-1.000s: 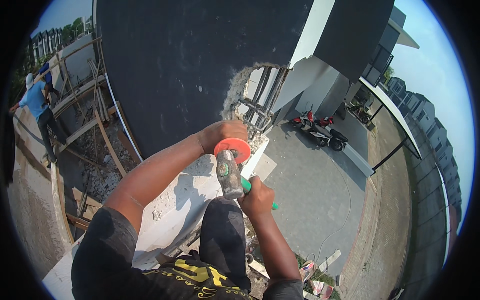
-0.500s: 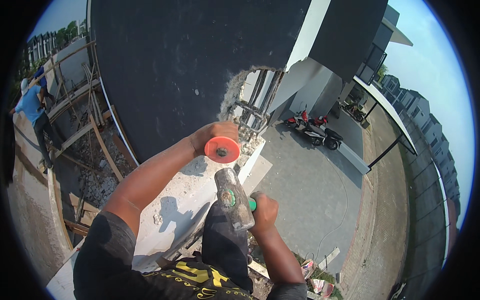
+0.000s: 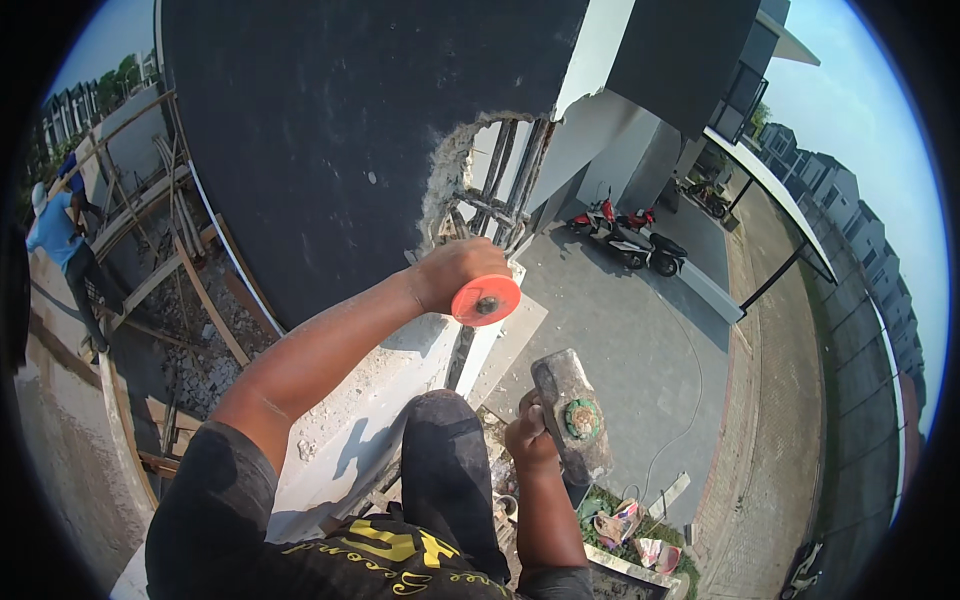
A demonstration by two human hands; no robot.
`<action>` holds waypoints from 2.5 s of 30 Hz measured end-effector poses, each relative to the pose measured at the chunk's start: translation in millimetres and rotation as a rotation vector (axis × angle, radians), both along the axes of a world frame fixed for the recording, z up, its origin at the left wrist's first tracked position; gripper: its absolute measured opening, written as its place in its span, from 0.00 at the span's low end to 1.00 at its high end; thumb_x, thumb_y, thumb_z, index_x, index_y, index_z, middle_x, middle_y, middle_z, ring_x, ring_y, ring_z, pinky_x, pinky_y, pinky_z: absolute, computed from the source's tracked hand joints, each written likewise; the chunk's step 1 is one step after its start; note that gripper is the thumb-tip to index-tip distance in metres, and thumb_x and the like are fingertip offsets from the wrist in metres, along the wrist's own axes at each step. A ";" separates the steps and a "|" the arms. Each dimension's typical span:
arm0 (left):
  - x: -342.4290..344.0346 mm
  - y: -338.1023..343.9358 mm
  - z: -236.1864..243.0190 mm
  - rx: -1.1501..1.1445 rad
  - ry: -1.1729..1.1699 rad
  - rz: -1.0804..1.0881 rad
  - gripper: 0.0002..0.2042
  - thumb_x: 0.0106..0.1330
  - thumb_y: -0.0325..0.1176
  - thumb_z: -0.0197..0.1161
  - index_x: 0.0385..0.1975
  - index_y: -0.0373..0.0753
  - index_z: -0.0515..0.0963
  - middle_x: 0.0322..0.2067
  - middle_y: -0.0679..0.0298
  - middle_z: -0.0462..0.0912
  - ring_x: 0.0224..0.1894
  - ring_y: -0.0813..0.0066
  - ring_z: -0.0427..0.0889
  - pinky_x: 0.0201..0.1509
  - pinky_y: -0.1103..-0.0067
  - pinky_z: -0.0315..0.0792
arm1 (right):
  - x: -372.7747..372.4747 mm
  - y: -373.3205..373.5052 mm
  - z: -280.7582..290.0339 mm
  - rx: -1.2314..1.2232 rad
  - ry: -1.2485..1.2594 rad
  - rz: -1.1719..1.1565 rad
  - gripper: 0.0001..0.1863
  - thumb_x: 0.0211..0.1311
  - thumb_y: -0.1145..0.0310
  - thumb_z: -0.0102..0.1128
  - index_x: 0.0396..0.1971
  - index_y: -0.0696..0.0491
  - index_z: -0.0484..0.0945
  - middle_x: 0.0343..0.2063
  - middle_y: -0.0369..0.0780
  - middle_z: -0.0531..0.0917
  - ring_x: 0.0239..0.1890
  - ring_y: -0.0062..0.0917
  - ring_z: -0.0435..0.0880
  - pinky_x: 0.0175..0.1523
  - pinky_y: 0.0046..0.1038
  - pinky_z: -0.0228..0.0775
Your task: The person chips away concrete from a wall using a hammer and a chisel.
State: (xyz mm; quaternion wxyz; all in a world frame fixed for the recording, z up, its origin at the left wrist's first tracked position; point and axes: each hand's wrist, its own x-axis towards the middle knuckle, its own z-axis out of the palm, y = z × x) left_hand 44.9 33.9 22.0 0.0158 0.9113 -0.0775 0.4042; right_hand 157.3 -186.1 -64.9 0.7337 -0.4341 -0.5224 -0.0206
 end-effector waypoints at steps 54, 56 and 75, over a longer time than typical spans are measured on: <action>33.5 19.7 11.0 0.198 0.021 0.082 0.10 0.45 0.36 0.70 0.22 0.44 0.74 0.19 0.66 0.77 0.23 0.66 0.80 0.26 0.74 0.75 | 18.1 12.9 15.7 0.069 0.358 0.111 0.29 0.69 0.37 0.47 0.32 0.52 0.61 0.13 0.32 0.62 0.11 0.15 0.61 0.16 0.18 0.54; 31.5 17.3 18.2 0.165 -0.025 0.058 0.10 0.45 0.37 0.70 0.23 0.44 0.75 0.20 0.66 0.78 0.23 0.67 0.81 0.26 0.74 0.75 | 20.7 -13.5 54.6 0.396 0.442 0.192 0.36 0.62 0.24 0.33 0.32 0.49 0.57 0.14 0.33 0.65 0.10 0.17 0.63 0.15 0.20 0.57; 20.1 19.0 15.6 0.142 -0.032 -0.050 0.10 0.42 0.34 0.69 0.22 0.44 0.75 0.21 0.66 0.78 0.24 0.65 0.81 0.27 0.73 0.76 | 14.8 38.1 -21.0 -0.245 -0.044 -0.066 0.16 0.72 0.56 0.53 0.32 0.55 0.68 0.14 0.33 0.68 0.13 0.17 0.65 0.19 0.23 0.57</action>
